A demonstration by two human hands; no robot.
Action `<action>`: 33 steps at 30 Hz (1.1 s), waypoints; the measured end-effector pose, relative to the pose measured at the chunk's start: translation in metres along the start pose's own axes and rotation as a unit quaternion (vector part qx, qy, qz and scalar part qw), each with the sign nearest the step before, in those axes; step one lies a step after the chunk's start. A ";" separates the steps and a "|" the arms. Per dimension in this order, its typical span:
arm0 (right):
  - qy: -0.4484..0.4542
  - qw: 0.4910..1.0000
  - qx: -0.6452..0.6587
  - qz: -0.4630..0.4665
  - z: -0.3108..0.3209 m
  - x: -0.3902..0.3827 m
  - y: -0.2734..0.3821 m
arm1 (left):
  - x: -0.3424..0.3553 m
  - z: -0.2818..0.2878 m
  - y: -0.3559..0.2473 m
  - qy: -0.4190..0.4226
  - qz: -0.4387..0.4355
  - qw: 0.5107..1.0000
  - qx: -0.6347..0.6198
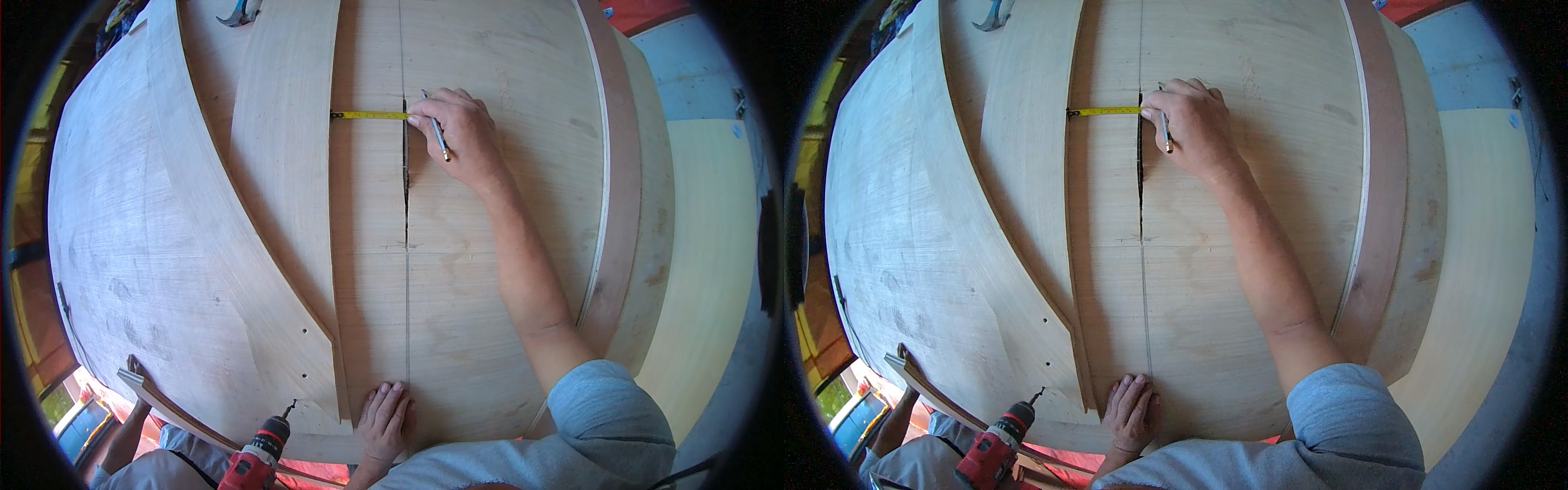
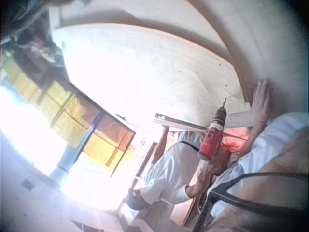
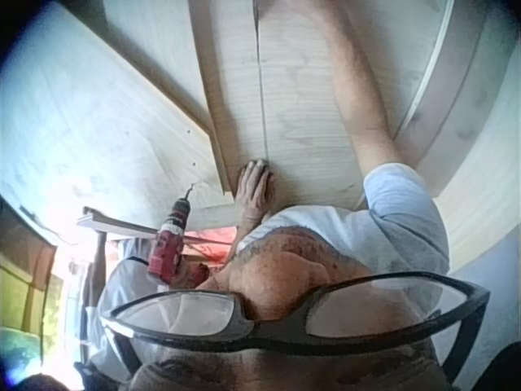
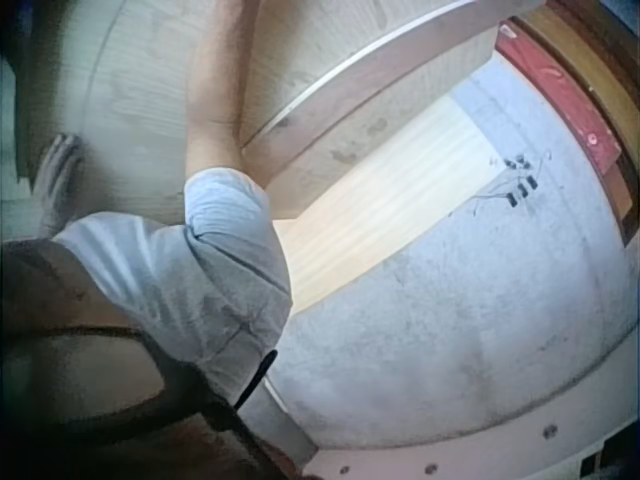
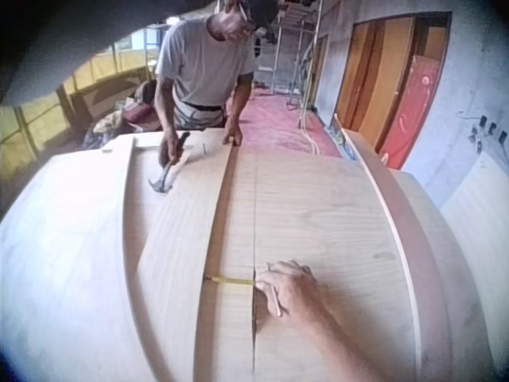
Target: The person aligns wooden boards on a worktable, measures the boards using a tape measure, and marks guidelines on the wooden surface with a pencil.
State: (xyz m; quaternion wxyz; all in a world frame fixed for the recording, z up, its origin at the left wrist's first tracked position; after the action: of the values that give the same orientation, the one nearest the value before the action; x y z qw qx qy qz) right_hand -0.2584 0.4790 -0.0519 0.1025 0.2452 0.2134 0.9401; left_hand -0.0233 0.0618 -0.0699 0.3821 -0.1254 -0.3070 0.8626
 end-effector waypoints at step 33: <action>0.002 0.999 0.029 0.019 0.002 0.001 -0.003 | 0.003 0.002 -0.002 -0.013 0.007 1.000 -0.003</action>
State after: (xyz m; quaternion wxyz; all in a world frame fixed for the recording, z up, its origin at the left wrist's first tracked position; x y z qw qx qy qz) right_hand -0.2577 0.4823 -0.0515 0.0773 0.2503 0.2358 0.9358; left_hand -0.0254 0.0641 -0.0666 0.3720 -0.1175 -0.3139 0.8656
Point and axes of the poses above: each hand's wrist, its own x-axis towards the middle knuckle, its own z-axis out of the back of the hand, y = z × x, the point moved 7 cm from there along x, towards the middle knuckle
